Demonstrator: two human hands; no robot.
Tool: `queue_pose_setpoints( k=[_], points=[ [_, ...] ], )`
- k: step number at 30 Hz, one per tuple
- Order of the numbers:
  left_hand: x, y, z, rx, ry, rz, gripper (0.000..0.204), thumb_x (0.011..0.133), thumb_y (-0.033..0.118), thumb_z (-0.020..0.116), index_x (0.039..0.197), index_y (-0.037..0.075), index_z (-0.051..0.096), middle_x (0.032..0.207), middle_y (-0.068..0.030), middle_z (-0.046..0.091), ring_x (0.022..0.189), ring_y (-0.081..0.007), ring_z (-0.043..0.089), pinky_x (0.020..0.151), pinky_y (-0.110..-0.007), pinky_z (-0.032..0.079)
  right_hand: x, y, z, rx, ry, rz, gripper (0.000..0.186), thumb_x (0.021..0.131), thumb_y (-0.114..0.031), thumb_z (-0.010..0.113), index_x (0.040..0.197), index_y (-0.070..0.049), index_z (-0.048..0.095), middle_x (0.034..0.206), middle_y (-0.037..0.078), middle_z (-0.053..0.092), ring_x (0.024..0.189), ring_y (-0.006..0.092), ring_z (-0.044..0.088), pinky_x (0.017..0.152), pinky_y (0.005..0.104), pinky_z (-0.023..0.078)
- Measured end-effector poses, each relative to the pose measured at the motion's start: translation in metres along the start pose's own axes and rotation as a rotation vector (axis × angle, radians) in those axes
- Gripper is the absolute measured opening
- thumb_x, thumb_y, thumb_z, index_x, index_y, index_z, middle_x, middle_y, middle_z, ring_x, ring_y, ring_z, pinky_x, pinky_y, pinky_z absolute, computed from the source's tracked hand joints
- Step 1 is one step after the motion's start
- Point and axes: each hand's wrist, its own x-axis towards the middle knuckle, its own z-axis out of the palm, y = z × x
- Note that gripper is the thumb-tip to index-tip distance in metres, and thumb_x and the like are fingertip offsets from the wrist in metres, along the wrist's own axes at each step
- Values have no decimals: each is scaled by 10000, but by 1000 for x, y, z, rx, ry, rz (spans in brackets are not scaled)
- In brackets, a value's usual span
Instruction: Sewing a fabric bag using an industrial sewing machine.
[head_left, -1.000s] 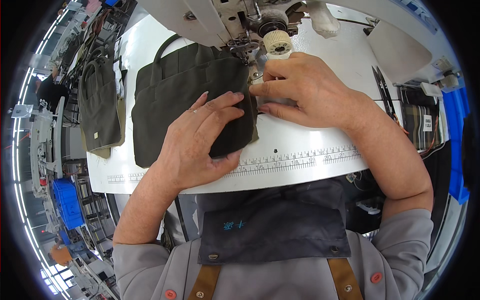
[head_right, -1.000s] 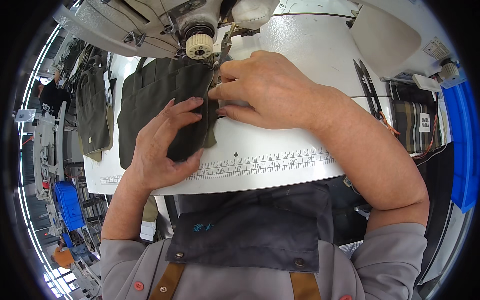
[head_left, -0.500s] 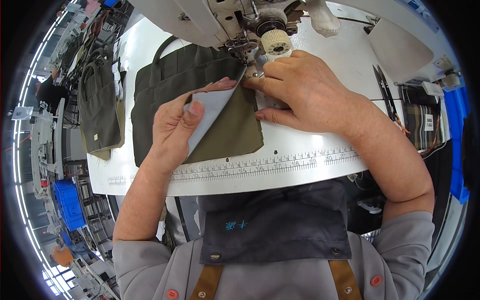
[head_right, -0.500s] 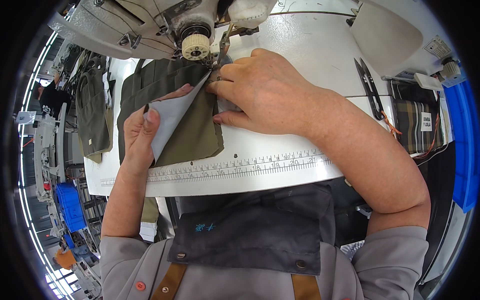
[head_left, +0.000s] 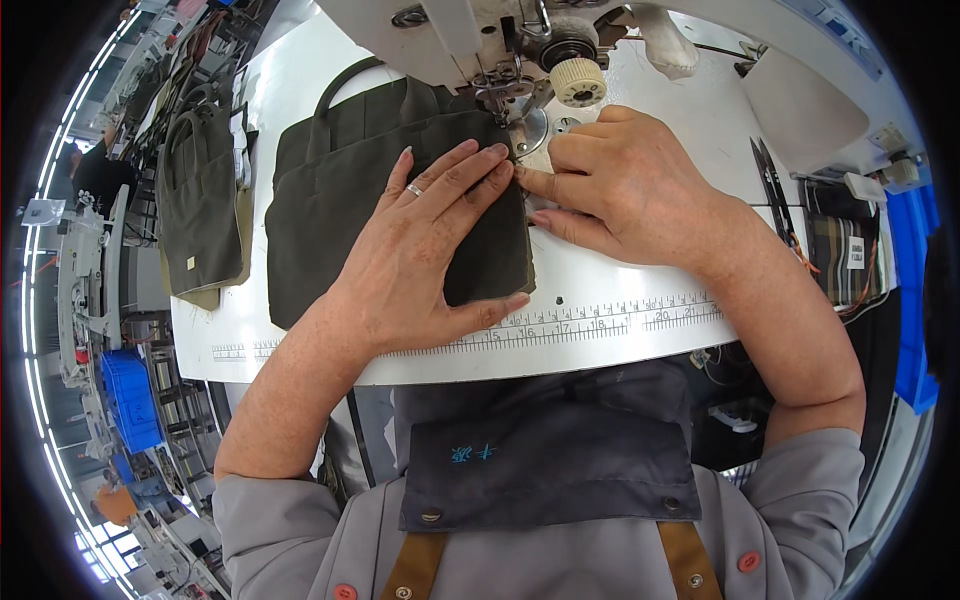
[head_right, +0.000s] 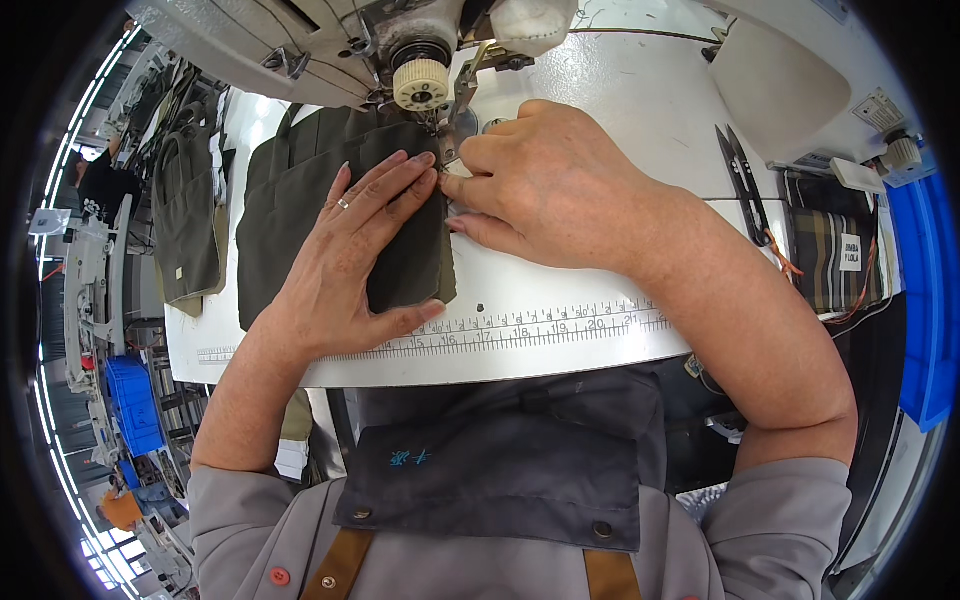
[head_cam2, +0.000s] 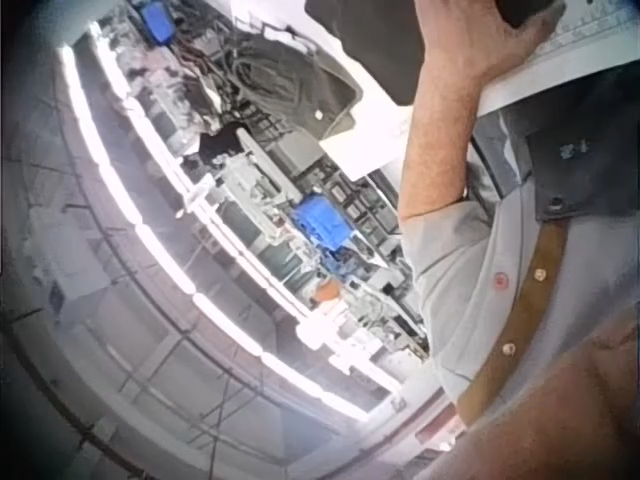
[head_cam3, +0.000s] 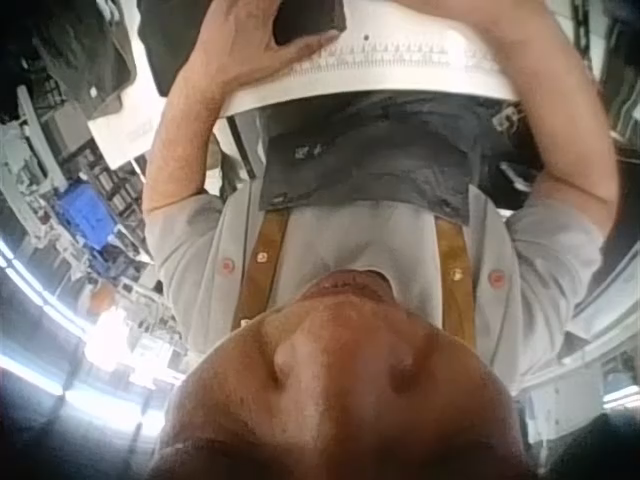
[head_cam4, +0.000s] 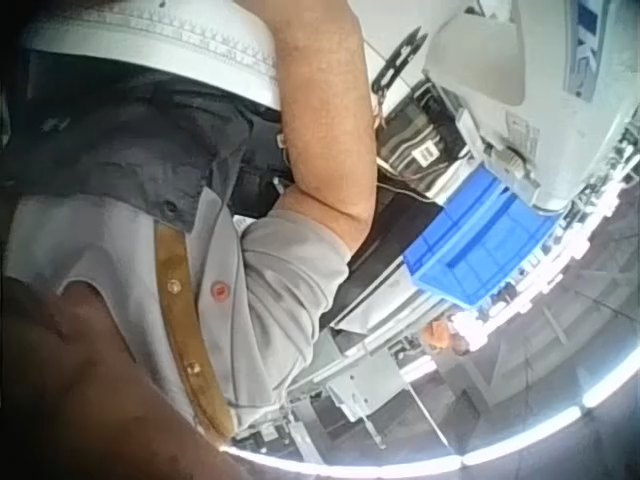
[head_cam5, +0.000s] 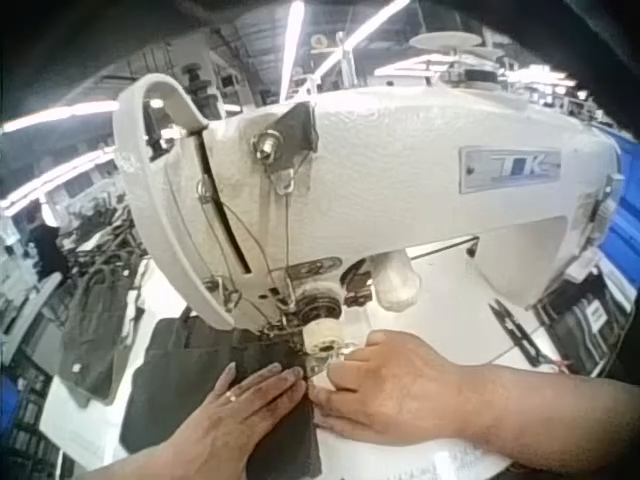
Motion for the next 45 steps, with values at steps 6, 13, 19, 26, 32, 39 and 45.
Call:
queue_pose_setpoints(
  k=[6, 13, 19, 26, 32, 39, 45],
  points=[
    [2, 2, -1, 75, 2, 11, 949, 822, 560, 766, 1548, 39, 446, 1613, -112, 424, 1529, -303, 361, 1268, -573, 210, 0, 1, -3, 59, -32, 57, 218, 848, -230, 761, 1015, -91, 761, 833, 42, 609, 794, 257, 659, 722, 410, 519],
    [-1, -4, 2, -50, 48, 21, 944, 752, 428, 829, 1541, 54, 471, 1571, -159, 465, 1504, -338, 404, 1257, -576, 238, 4, 0, 0, 78, -2, 132, 240, 835, -197, 756, 1048, -86, 749, 922, 56, 618, 816, 279, 653, 718, 432, 525],
    [5, -14, 6, -14, 103, 74, 881, 795, 450, 811, 1494, 13, 501, 1537, -158, 487, 1476, -332, 438, 1241, -589, 277, 7, -3, 0, 42, -29, 168, 313, 870, -242, 748, 1146, -94, 751, 966, 54, 633, 855, 271, 658, 757, 418, 531],
    [18, -39, 7, -12, 125, 108, 782, 830, 430, 783, 1486, 77, 544, 1556, -148, 498, 1505, -336, 414, 1243, -617, 255, 7, -3, 2, -6, -40, 228, 402, 885, -293, 748, 1236, -99, 724, 1002, 77, 643, 909, 284, 658, 775, 423, 532],
    [25, -43, 7, -72, 231, 135, 543, 842, 318, 778, 1332, 101, 689, 1443, -141, 614, 1452, -322, 494, 1234, -602, 285, 5, 6, -1, 82, 2, 130, 316, 848, -236, 780, 1128, -99, 725, 1000, 54, 644, 875, 293, 666, 754, 428, 534],
    [24, -39, 9, -190, 415, 246, 222, 762, 31, 807, 980, 55, 770, 1124, -80, 760, 1121, -268, 715, 1040, -433, 520, 8, 2, 3, -16, 117, -190, 204, 765, -167, 763, 957, -111, 726, 982, 6, 658, 843, 205, 668, 685, 341, 539],
    [24, -35, 9, -174, 512, 343, 254, 681, -10, 832, 908, 64, 743, 1010, -59, 754, 926, -226, 721, 824, -350, 561, 11, -9, 12, -79, 148, -301, 202, 740, -125, 722, 936, -76, 722, 950, 13, 671, 853, 173, 662, 671, 315, 543]
  ],
)
